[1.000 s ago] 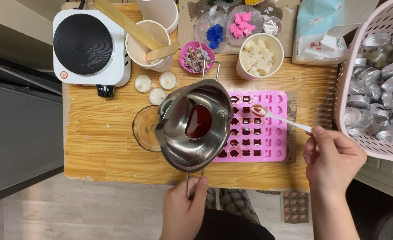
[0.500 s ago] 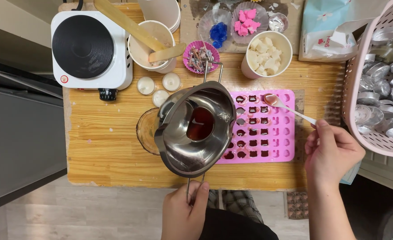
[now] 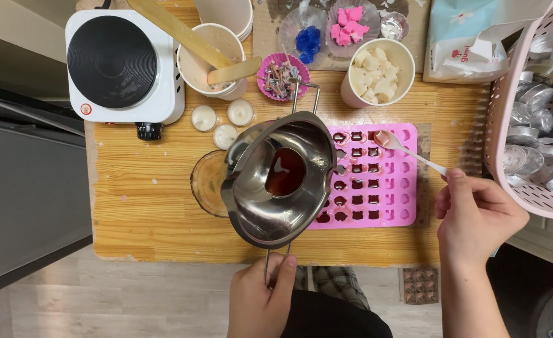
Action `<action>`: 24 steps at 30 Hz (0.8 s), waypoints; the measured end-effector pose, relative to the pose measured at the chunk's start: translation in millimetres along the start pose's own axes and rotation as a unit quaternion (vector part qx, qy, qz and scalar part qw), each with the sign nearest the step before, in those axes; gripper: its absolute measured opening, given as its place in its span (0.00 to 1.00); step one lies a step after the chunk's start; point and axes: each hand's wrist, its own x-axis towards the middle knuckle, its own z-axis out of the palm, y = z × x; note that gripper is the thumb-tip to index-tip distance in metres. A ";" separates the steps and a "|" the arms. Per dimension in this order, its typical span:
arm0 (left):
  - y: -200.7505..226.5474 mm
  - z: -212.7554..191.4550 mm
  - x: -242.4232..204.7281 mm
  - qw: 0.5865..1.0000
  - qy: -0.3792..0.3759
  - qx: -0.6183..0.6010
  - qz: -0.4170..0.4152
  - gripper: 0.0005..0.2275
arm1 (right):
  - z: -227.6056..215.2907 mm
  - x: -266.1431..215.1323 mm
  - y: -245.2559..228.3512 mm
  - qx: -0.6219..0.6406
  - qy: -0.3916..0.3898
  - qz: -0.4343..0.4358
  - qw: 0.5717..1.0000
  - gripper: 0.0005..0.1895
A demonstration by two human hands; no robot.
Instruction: Pouring melted red wax from a metal pot into a bear-shaped silicone mold using a spoon.
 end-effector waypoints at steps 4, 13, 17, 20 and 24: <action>-1.6 1.8 -0.9 1.000 0.006 -0.006 0.010 0.14 | -0.5 -1.0 -3.6 -0.020 -0.009 -0.017 1.000 0.15; 3.4 3.3 -1.3 1.000 0.001 -0.007 -0.004 0.13 | 0.1 0.0 -12.7 -0.085 -0.040 -0.050 0.994 0.13; 2.8 4.5 -1.5 1.000 -0.003 -0.006 -0.002 0.14 | -2.4 -1.3 -10.7 -0.123 -0.054 -0.085 0.987 0.14; 1.6 5.1 -1.8 1.000 -0.001 -0.003 0.007 0.14 | -3.4 -2.9 -10.6 -0.141 -0.059 -0.102 0.983 0.11; 7.2 5.7 -1.8 1.000 -0.003 -0.007 -0.008 0.13 | -4.3 -3.9 -10.8 -0.175 -0.074 -0.139 0.972 0.08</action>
